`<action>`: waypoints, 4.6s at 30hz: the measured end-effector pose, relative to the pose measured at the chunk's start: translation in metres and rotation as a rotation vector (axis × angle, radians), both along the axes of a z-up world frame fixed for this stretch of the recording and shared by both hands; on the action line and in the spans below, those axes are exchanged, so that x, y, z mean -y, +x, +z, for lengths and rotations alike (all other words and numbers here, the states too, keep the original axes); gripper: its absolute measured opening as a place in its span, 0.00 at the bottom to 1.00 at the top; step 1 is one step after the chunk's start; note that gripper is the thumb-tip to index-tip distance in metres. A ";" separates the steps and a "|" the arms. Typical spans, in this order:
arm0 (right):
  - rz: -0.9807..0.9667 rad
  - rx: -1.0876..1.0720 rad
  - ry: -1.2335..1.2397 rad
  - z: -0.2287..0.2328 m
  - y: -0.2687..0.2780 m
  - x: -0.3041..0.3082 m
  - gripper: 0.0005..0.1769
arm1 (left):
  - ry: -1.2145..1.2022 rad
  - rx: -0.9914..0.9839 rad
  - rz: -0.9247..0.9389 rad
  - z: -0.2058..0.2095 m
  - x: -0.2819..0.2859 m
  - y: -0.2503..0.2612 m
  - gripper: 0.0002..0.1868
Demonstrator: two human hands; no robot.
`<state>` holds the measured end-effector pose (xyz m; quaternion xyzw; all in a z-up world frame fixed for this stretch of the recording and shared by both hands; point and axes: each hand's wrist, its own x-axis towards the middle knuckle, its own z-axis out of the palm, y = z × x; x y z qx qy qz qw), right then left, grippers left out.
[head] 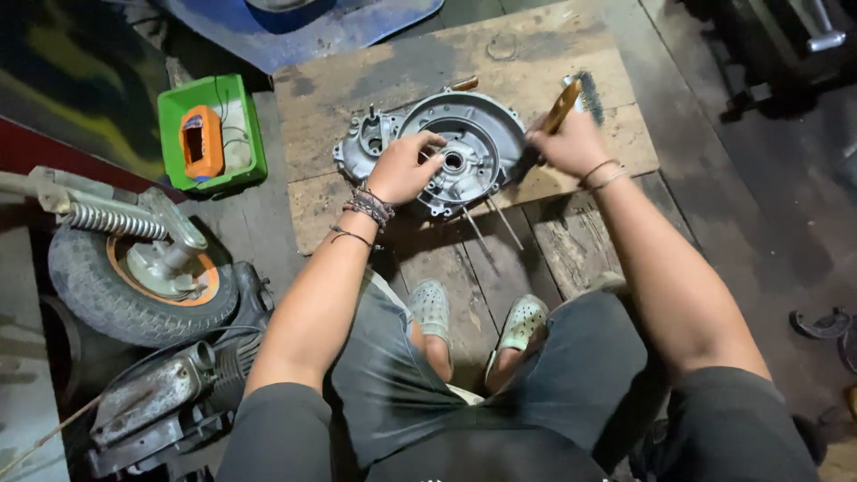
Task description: The person scrubs the interior and exterior surfaces of a metal engine casing with a wire brush, then flips it over to continue cleaning the other side. The person uses a wire brush to remove debris from the casing's grooves and surfaces.
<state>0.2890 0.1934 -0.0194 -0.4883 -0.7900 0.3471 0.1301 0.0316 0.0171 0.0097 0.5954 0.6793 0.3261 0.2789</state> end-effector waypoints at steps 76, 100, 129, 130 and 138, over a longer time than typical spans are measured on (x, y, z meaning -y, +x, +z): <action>0.014 0.138 0.036 -0.002 0.000 0.012 0.22 | -0.157 -0.068 -0.120 -0.014 -0.033 0.019 0.19; 0.037 0.213 -0.064 0.006 -0.021 0.005 0.28 | -0.078 -0.015 -0.074 0.018 -0.015 0.002 0.21; 0.024 0.207 0.089 0.005 -0.008 0.003 0.16 | -0.150 -0.011 -0.046 0.003 -0.013 0.000 0.20; 0.024 0.209 0.089 -0.008 -0.006 0.005 0.16 | -0.149 -0.009 -0.047 0.000 -0.013 0.001 0.20; 0.147 0.351 0.148 0.026 -0.008 0.009 0.17 | -0.112 -0.008 -0.090 0.005 -0.017 0.006 0.20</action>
